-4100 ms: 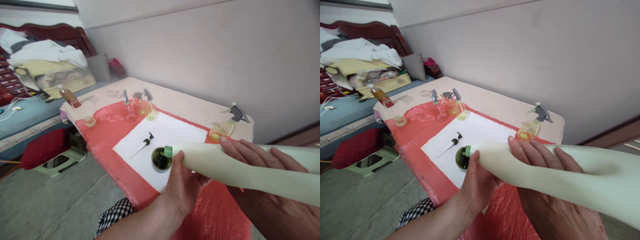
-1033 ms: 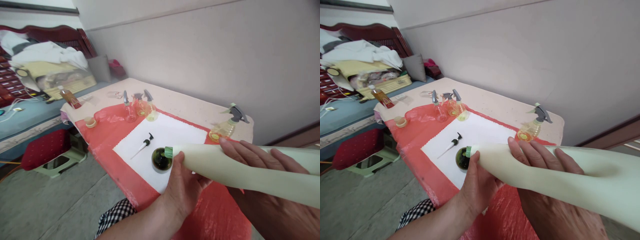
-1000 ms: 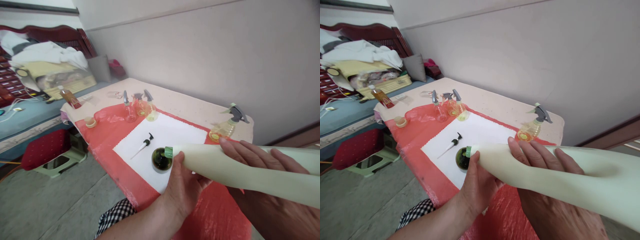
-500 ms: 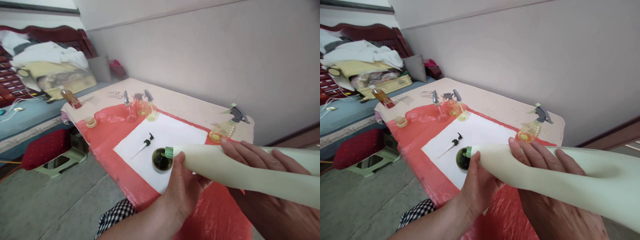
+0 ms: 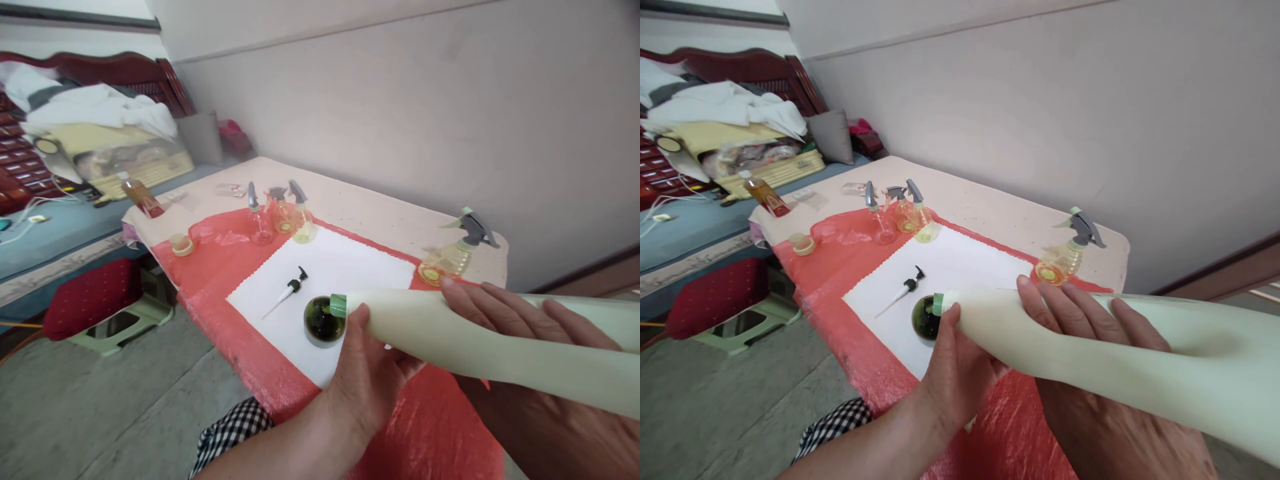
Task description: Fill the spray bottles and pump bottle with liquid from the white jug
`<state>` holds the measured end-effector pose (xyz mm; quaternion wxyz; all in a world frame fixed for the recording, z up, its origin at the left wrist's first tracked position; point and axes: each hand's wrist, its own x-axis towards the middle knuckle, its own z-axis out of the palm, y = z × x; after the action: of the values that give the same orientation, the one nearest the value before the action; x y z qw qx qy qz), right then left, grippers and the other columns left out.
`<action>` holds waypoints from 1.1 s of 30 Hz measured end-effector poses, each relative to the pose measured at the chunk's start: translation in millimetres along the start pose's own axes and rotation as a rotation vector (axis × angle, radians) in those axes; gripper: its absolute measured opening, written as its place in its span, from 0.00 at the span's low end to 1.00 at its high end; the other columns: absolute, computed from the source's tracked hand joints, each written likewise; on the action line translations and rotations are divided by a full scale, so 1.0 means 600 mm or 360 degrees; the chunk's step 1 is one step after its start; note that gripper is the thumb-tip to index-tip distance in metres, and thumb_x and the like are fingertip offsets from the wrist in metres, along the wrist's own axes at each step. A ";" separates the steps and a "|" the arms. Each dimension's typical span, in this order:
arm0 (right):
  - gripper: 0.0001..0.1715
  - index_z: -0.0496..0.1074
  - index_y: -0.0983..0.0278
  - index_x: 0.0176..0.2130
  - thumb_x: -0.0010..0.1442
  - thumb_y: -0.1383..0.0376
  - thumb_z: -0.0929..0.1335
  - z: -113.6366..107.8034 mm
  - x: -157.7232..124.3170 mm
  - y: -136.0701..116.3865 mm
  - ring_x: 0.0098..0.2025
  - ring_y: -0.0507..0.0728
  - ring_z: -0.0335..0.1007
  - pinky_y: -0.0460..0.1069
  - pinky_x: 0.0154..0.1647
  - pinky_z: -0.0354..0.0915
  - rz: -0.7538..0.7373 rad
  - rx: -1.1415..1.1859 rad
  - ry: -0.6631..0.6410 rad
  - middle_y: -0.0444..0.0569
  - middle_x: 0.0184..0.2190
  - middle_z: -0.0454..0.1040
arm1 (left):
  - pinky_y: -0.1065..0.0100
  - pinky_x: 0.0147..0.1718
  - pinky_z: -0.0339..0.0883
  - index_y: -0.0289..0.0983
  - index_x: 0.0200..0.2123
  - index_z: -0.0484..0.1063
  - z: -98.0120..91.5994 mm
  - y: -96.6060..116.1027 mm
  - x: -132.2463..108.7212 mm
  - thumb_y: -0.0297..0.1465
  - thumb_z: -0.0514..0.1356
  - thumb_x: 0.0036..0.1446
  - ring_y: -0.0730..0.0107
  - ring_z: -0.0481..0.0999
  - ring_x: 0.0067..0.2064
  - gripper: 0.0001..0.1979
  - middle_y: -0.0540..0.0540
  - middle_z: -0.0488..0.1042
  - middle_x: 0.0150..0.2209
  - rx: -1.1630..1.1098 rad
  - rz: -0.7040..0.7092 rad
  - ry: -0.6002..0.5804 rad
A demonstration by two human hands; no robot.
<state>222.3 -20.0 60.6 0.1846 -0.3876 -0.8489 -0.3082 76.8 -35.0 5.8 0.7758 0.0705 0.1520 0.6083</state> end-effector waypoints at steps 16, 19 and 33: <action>0.34 0.52 0.64 0.67 0.64 0.72 0.60 -0.003 -0.001 0.001 0.61 0.66 0.64 0.63 0.66 0.54 0.0004 0.0009 0.0004 0.52 0.63 0.63 | 0.60 0.53 0.60 0.33 0.59 0.67 -0.003 -0.001 0.000 0.51 0.51 0.61 0.50 0.62 0.61 0.34 0.36 0.65 0.61 -0.0011 -0.0007 -0.0016; 0.34 0.53 0.64 0.67 0.64 0.72 0.61 -0.002 -0.002 0.000 0.61 0.65 0.64 0.62 0.67 0.53 0.0020 0.0018 0.0016 0.51 0.63 0.64 | 0.60 0.53 0.60 0.33 0.59 0.68 -0.003 -0.001 0.000 0.51 0.52 0.61 0.50 0.62 0.61 0.33 0.36 0.65 0.61 -0.0030 -0.0007 -0.0004; 0.34 0.53 0.64 0.67 0.63 0.73 0.60 -0.002 -0.002 0.002 0.61 0.66 0.64 0.63 0.67 0.53 0.0016 -0.0004 -0.0009 0.53 0.62 0.65 | 0.60 0.53 0.60 0.32 0.60 0.67 -0.006 0.000 0.002 0.51 0.51 0.61 0.50 0.63 0.60 0.34 0.35 0.65 0.61 -0.0045 -0.0012 -0.0028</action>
<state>223.9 -20.8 61.0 0.1833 -0.3930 -0.8471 -0.3073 76.2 -34.4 2.4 0.7804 0.0644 0.1368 0.6068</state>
